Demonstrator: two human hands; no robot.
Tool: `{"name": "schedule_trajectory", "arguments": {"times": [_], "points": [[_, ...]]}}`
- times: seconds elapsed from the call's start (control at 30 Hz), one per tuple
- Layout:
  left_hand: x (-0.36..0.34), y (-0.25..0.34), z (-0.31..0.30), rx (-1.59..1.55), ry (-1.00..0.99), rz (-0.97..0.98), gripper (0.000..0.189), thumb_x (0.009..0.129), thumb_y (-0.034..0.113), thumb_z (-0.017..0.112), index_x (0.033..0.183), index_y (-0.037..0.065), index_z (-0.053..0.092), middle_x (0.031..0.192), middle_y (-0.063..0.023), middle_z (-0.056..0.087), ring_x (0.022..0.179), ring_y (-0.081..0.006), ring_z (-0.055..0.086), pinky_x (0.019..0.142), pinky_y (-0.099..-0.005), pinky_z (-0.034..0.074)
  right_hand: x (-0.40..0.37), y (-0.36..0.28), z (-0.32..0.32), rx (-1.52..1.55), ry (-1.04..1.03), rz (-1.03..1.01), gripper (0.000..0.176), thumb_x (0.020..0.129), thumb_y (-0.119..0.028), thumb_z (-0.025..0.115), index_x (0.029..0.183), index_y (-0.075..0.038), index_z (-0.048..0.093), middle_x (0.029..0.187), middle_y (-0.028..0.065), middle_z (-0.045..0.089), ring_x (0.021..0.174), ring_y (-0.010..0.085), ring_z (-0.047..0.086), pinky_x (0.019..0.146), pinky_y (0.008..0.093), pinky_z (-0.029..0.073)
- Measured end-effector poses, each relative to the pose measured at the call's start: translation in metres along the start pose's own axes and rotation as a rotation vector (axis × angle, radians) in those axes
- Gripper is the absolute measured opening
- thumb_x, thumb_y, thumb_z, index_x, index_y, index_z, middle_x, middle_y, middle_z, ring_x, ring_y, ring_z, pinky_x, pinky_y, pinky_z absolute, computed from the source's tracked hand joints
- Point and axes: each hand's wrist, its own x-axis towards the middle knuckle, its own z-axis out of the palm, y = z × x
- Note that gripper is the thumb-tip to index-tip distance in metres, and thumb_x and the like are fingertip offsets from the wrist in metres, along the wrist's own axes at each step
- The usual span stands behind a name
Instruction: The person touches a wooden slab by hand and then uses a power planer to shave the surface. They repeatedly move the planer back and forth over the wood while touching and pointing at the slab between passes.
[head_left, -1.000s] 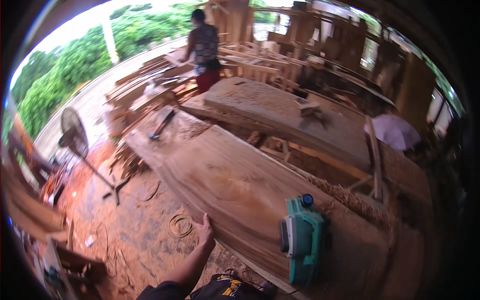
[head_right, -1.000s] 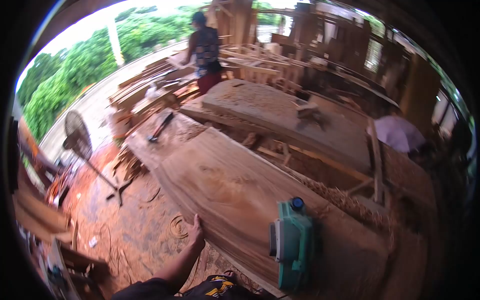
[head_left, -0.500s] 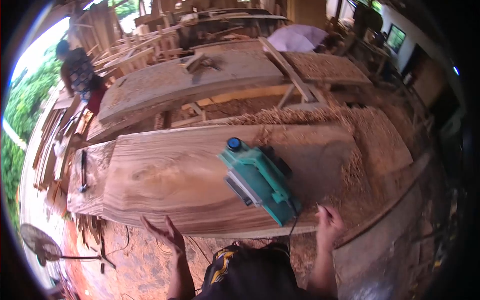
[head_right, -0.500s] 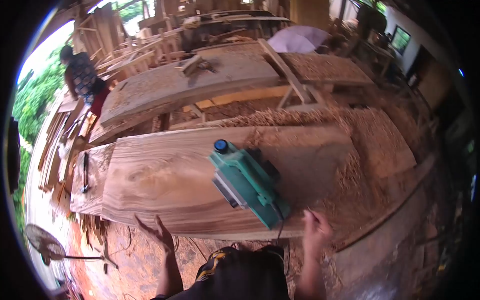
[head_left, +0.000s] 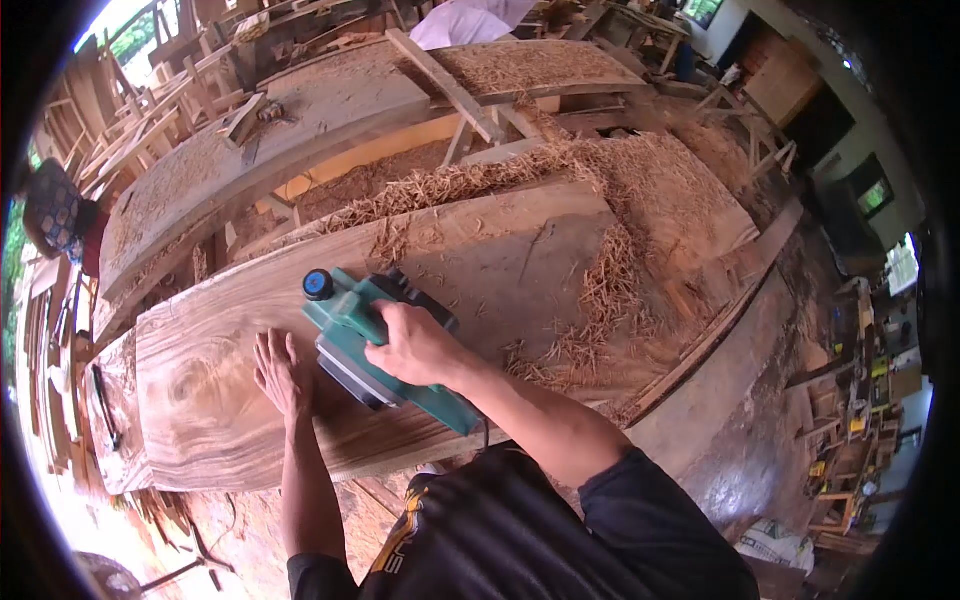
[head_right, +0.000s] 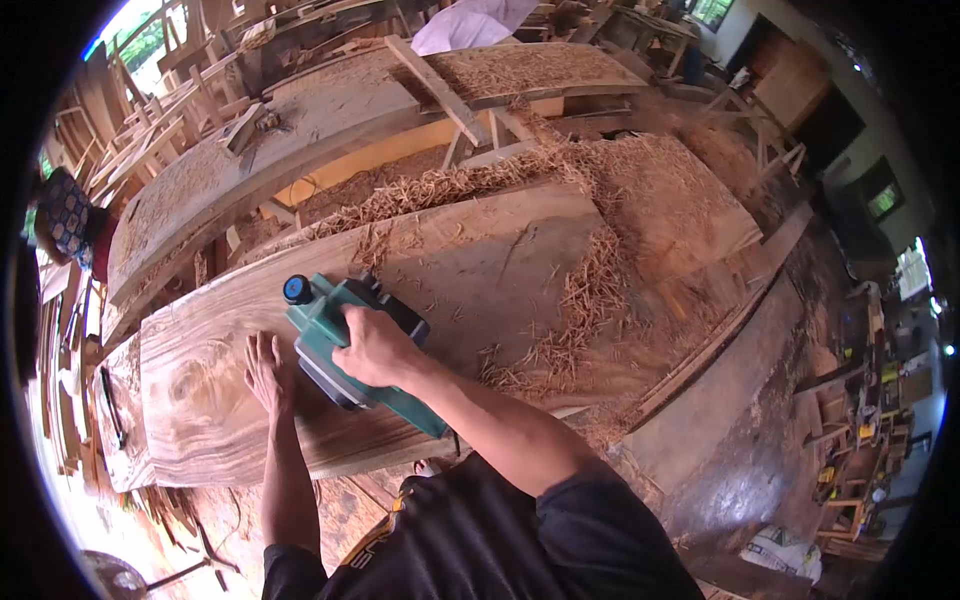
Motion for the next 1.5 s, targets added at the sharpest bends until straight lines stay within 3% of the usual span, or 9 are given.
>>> {"name": "schedule_trajectory", "arguments": {"times": [0.53, 0.8, 0.83, 0.9, 0.97, 1.1, 1.27, 1.37, 1.5], "points": [[0.014, 0.003, 0.013, 0.041, -0.021, 0.129, 0.064, 0.104, 0.048, 0.047, 0.155, 0.010, 0.039, 0.165, -0.0170, 0.029, 0.155, -0.0354, 0.022, 0.122, -0.0612, 0.014, -0.213, -0.050, -0.060, 0.083, 0.156, 0.760, 0.034, 0.082, -0.016, 0.076, 0.108, 0.003, 0.066, 0.086, 0.0158, 0.071, 0.079, 0.0304, 0.071, 0.073, 0.0409, 0.055], [0.017, 0.005, 0.013, 0.020, 0.006, 0.114, 0.060, 0.104, 0.047, 0.047, 0.152, 0.011, 0.043, 0.164, -0.0158, 0.032, 0.154, -0.0352, 0.024, 0.122, -0.0600, 0.015, -0.034, -0.017, -0.028, 0.028, 0.168, 0.384, 0.039, 0.088, -0.032, 0.076, 0.108, 0.001, 0.069, 0.094, 0.0229, 0.074, 0.090, 0.0383, 0.073, 0.080, 0.0457, 0.056], [0.016, 0.006, 0.014, 0.032, 0.012, 0.120, 0.059, 0.104, 0.047, 0.047, 0.152, 0.012, 0.044, 0.164, -0.0153, 0.033, 0.154, -0.0352, 0.025, 0.122, -0.0598, 0.016, 0.005, 0.000, -0.020, -0.111, 0.199, 0.321, 0.032, 0.090, -0.034, 0.076, 0.097, -0.004, 0.068, 0.065, 0.0036, 0.065, 0.053, 0.0137, 0.063, 0.052, 0.0326, 0.051], [0.016, 0.010, 0.009, 0.032, 0.016, 0.118, 0.057, 0.104, 0.047, 0.047, 0.151, 0.013, 0.046, 0.163, -0.0135, 0.035, 0.152, -0.0339, 0.028, 0.120, -0.0590, 0.019, 0.078, 0.016, -0.016, -0.101, 0.166, 0.247, 0.055, 0.091, -0.053, 0.069, 0.093, 0.001, 0.067, 0.074, 0.0212, 0.070, 0.074, 0.0349, 0.073, 0.069, 0.0454, 0.057], [0.017, 0.007, 0.008, 0.032, 0.029, 0.132, 0.057, 0.104, 0.047, 0.047, 0.150, 0.014, 0.047, 0.163, -0.0128, 0.036, 0.152, -0.0332, 0.029, 0.120, -0.0589, 0.020, 0.085, 0.008, -0.015, 0.236, 0.062, 0.301, 0.057, 0.098, -0.051, 0.062, 0.127, -0.002, 0.057, 0.071, 0.0074, 0.065, 0.064, 0.0154, 0.068, 0.059, 0.0339, 0.055], [0.018, 0.002, 0.018, 0.103, 0.132, 0.180, 0.051, 0.103, 0.043, 0.054, 0.144, 0.013, 0.053, 0.158, -0.0142, 0.042, 0.145, -0.0337, 0.040, 0.116, -0.0577, 0.029, 0.026, 0.007, -0.011, 0.313, 0.112, 0.250, 0.055, 0.104, -0.039, 0.058, 0.144, -0.005, 0.046, 0.073, 0.0050, 0.063, 0.058, 0.0136, 0.062, 0.055, 0.0320, 0.053], [-0.045, 0.113, -0.041, -0.546, -0.164, 0.618, 0.054, 0.092, 0.048, 0.070, 0.124, 0.006, 0.063, 0.106, -0.0208, 0.069, 0.096, -0.0405, 0.068, 0.084, -0.0467, 0.055, -0.158, -0.012, -0.029, 0.315, 0.118, 0.327, 0.055, 0.101, -0.017, 0.060, 0.149, 0.001, 0.041, 0.072, 0.0055, 0.062, 0.057, 0.0111, 0.059, 0.054, 0.0300, 0.048], [-0.096, 0.155, -0.062, -0.201, -0.445, 1.006, 0.054, 0.090, 0.059, 0.068, 0.092, 0.007, 0.056, 0.082, -0.0155, 0.069, 0.074, -0.0352, 0.071, 0.067, -0.0474, 0.057, -0.263, -0.017, -0.038, 0.226, 0.091, 0.398, 0.062, 0.097, -0.020, 0.065, 0.146, 0.009, 0.040, 0.083, 0.0109, 0.067, 0.069, 0.0154, 0.067, 0.064, 0.0311, 0.055], [-0.056, 0.167, -0.044, -0.097, -0.723, 1.285, 0.054, 0.089, 0.060, 0.069, 0.095, 0.007, 0.061, 0.075, -0.0153, 0.068, 0.069, -0.0354, 0.070, 0.062, -0.0458, 0.057, -0.264, -0.017, -0.038, 0.222, 0.081, 0.447, 0.064, 0.096, -0.020, 0.067, 0.145, 0.011, 0.040, 0.096, 0.0197, 0.070, 0.083, 0.0267, 0.073, 0.074, 0.0357, 0.058]]}}
